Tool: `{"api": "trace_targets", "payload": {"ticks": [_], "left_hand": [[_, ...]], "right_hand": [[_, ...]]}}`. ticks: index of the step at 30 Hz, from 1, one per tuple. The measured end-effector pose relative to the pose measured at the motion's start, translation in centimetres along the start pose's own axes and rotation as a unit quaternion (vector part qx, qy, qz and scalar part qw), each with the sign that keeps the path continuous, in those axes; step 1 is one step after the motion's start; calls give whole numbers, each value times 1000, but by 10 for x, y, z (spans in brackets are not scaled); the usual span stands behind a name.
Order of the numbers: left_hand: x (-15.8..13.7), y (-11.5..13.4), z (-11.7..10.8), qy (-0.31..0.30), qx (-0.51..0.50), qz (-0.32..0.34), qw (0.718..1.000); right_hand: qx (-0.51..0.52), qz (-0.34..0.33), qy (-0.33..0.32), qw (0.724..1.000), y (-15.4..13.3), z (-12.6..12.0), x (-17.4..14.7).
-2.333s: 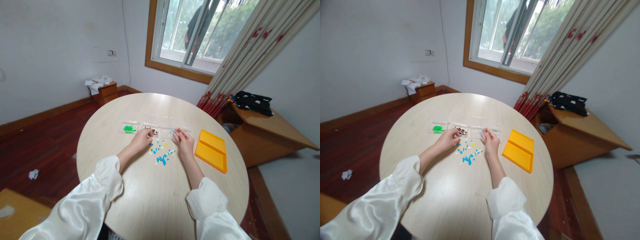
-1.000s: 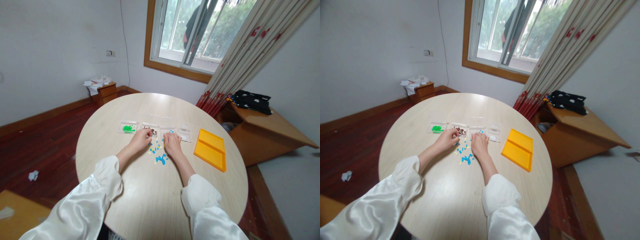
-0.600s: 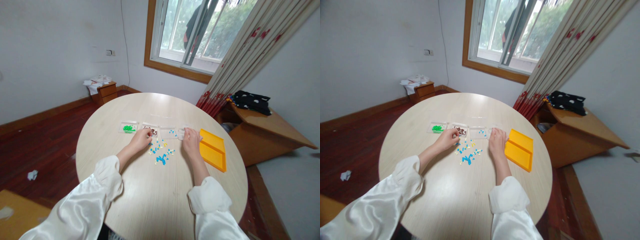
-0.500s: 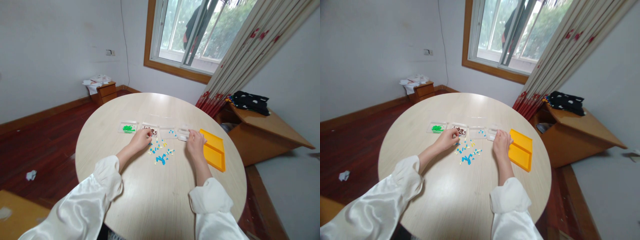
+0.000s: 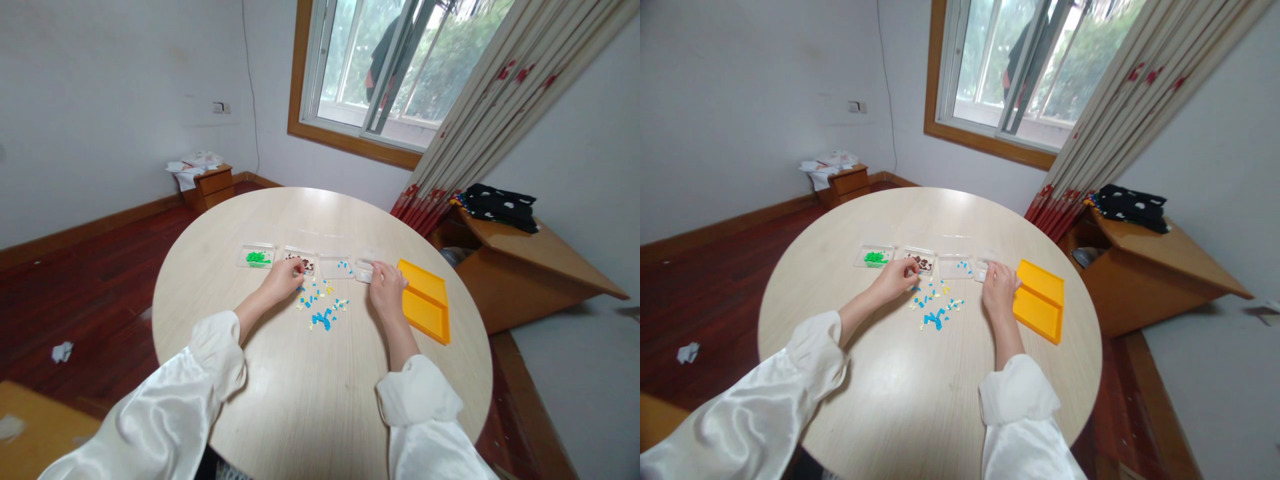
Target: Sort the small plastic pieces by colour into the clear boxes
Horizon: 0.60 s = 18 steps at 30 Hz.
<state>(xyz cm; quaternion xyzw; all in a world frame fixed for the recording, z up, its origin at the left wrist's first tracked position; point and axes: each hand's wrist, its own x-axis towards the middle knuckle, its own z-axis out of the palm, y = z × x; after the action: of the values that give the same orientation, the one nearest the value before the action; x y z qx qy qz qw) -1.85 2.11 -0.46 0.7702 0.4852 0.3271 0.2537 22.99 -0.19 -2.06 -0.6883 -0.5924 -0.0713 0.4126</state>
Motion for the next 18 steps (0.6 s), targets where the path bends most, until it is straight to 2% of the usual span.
{"api": "trace_targets", "payload": {"ticks": [4, 9, 13, 18], "left_hand": [[2, -3, 5, -8, -64, -1, 998], [3, -5, 11, -21, -139, 13, 990], [3, -3, 10, -28, -178, 15, 984], [1, 1, 10, -46, -198, 22, 979]], "right_hand": [[75, -101, 3, 992, -23, 3, -9], [144, -240, -97, 955, -57, 16, -28], [150, -262, -147, 942, -68, 22, -35], [164, -247, -137, 945, -69, 22, -36]]}}
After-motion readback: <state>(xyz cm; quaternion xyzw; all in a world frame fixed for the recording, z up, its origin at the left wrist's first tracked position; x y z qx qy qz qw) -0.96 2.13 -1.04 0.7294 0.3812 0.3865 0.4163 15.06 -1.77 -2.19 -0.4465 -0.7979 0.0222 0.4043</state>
